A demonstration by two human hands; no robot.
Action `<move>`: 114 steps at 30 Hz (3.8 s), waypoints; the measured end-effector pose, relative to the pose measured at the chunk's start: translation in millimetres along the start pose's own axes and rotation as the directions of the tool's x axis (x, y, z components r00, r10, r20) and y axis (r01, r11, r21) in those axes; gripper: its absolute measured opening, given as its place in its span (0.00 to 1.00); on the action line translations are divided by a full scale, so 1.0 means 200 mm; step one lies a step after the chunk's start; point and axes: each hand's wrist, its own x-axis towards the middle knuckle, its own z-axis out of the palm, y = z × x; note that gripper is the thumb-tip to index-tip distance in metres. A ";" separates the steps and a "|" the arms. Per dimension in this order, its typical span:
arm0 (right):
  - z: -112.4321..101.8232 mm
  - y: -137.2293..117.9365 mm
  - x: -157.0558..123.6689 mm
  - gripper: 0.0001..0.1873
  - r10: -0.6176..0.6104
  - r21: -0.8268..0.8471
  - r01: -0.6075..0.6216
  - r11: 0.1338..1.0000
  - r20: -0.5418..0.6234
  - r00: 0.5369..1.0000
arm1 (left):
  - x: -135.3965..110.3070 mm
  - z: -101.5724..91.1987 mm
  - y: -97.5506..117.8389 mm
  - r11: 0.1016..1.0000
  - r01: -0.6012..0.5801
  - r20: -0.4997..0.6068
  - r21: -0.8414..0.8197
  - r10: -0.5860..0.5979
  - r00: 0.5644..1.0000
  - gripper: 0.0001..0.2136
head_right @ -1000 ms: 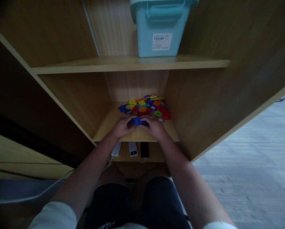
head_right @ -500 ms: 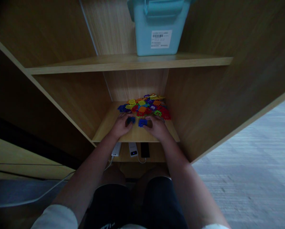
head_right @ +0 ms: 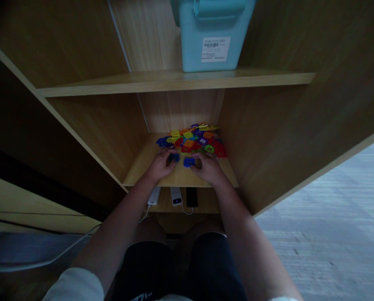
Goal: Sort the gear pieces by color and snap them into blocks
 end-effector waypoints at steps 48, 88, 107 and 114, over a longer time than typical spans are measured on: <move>-0.04 -0.06 0.02 0.07 -0.005 0.012 0.004 1.000 0.054 0.999 | 0.01 0.00 0.04 0.984 -0.177 0.248 0.019 0.166 0.954 0.03; -0.03 -0.09 0.01 0.05 -0.055 -0.087 0.059 0.994 0.044 0.998 | 0.02 0.00 -0.10 0.893 0.441 -0.120 -0.093 -0.450 0.885 0.09; -0.05 -0.13 0.02 0.01 -0.143 -0.066 0.149 0.987 0.088 0.986 | 0.01 0.01 -0.09 0.860 0.508 -0.168 0.045 -0.495 0.852 0.07; 0.03 -0.27 0.16 0.02 -0.226 -0.080 0.246 0.966 0.197 0.954 | 0.01 0.00 -0.09 0.845 0.529 -0.141 0.080 -0.516 0.845 0.11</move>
